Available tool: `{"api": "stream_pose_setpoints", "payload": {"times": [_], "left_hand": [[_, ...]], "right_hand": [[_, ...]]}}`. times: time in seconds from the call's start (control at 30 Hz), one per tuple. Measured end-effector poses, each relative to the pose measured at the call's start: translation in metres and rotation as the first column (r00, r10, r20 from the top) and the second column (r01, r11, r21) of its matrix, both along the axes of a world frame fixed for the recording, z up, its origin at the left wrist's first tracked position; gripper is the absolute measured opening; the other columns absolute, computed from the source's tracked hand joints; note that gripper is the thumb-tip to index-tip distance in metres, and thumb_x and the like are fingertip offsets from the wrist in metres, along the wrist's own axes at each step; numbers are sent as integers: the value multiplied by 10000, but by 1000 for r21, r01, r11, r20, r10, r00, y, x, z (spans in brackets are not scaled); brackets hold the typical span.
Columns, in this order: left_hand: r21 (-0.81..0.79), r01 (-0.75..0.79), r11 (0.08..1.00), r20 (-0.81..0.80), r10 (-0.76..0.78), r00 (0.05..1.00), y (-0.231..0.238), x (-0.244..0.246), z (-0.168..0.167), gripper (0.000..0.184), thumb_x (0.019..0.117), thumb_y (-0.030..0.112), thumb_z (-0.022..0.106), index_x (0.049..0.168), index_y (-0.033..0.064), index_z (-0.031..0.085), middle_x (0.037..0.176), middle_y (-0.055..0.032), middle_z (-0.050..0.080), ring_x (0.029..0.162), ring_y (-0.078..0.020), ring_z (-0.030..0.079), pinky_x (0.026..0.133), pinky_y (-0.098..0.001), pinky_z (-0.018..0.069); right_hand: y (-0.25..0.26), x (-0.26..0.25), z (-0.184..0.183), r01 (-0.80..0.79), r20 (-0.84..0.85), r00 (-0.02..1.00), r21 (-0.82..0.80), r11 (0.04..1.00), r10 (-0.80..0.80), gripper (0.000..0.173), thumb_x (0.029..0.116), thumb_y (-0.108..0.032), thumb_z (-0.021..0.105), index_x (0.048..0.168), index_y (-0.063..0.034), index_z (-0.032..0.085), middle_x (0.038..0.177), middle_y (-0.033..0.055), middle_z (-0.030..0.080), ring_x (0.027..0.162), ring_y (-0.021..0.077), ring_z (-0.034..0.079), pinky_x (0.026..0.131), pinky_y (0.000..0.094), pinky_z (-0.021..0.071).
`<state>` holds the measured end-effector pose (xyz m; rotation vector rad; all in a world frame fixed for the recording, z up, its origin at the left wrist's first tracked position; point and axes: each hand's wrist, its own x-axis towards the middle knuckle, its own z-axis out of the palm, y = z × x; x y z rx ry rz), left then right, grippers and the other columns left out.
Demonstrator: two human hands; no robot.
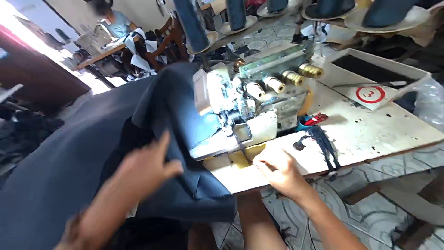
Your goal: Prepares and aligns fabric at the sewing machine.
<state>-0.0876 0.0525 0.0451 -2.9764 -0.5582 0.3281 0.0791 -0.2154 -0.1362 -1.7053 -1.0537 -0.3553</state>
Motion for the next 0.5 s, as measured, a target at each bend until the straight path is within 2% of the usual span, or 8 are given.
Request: {"api": "stream_pose_setpoints", "payload": {"times": [0.07, 0.1, 0.17, 0.23, 0.3, 0.33, 0.4, 0.5], "left_hand": [[-153, -143, 978, -345, 83, 935, -40, -39, -29, 1197, 779, 648, 793, 1621, 12, 229, 1438, -443, 439, 1164, -630, 573, 905, -732, 495], [-187, -209, 960, -443, 107, 890, -48, -42, -44, 1325, 724, 604, 865, 1644, 25, 108, 1569, -450, 214, 1308, -661, 436, 987, -728, 448], [-230, -197, 953, -410, 88, 908, -25, -25, -61, 1422, 634, 533, 948, 1651, 50, 81, 1629, -414, 28, 1429, -665, 241, 1066, -746, 369], [-274, -95, 957, -349, -7, 937, 30, 20, -63, 1265, 686, 484, 934, 1625, 26, 222, 1627, -397, 127, 1471, -616, 211, 1113, -729, 325], [-253, -12, 967, -292, -65, 954, 90, 78, -65, 839, 790, 480, 861, 1394, -29, 577, 1392, -347, 542, 1321, -522, 498, 1062, -685, 398], [-217, -57, 974, -303, -11, 953, 112, 108, -61, 702, 847, 513, 801, 1293, -11, 661, 1301, -289, 630, 1257, -464, 575, 1041, -672, 427], [-220, -226, 949, -227, 176, 958, 132, 155, -42, 594, 938, 449, 727, 1270, -40, 662, 1294, -288, 635, 1259, -452, 576, 1062, -669, 406], [-132, -443, 887, 17, 449, 893, 122, 203, -40, 423, 1064, 184, 538, 1380, -96, 536, 1441, -316, 523, 1387, -473, 462, 1125, -650, 332]], "right_hand": [[1, 4, 0, 7, -43, 999, 41, 999, -6, 184, 948, -198, 623, 874, -86, 750, 869, 18, 715, 905, 85, 650, 886, 259, 509], [4, 3, 0, 20, -49, 999, 48, 999, -18, 185, 946, -209, 624, 870, -89, 743, 868, 12, 713, 908, 72, 642, 886, 243, 498], [9, -3, -1, 82, -26, 996, 22, 996, -81, 204, 949, -253, 627, 869, -108, 746, 864, 5, 709, 905, 79, 641, 888, 260, 498], [9, -7, -1, 151, 0, 989, 5, 989, -151, 216, 958, -264, 613, 866, -114, 738, 854, 17, 706, 913, 95, 640, 918, 280, 481], [4, -8, 1, 180, 2, 984, -10, 984, -180, 206, 965, -236, 608, 856, -98, 715, 834, 39, 687, 911, 104, 621, 904, 253, 463], [1, -9, 4, 182, 0, 983, -25, 983, -182, 202, 966, -217, 610, 847, -84, 706, 819, 51, 677, 898, 111, 615, 890, 245, 457], [-2, -10, 4, 191, -3, 981, -47, 980, -192, 214, 957, -196, 620, 818, -56, 701, 773, 73, 667, 862, 125, 612, 881, 232, 453], [-5, -8, 1, 189, -25, 981, -51, 981, -191, 225, 964, -196, 619, 808, -44, 674, 742, 78, 642, 836, 123, 609, 874, 213, 458]]}}
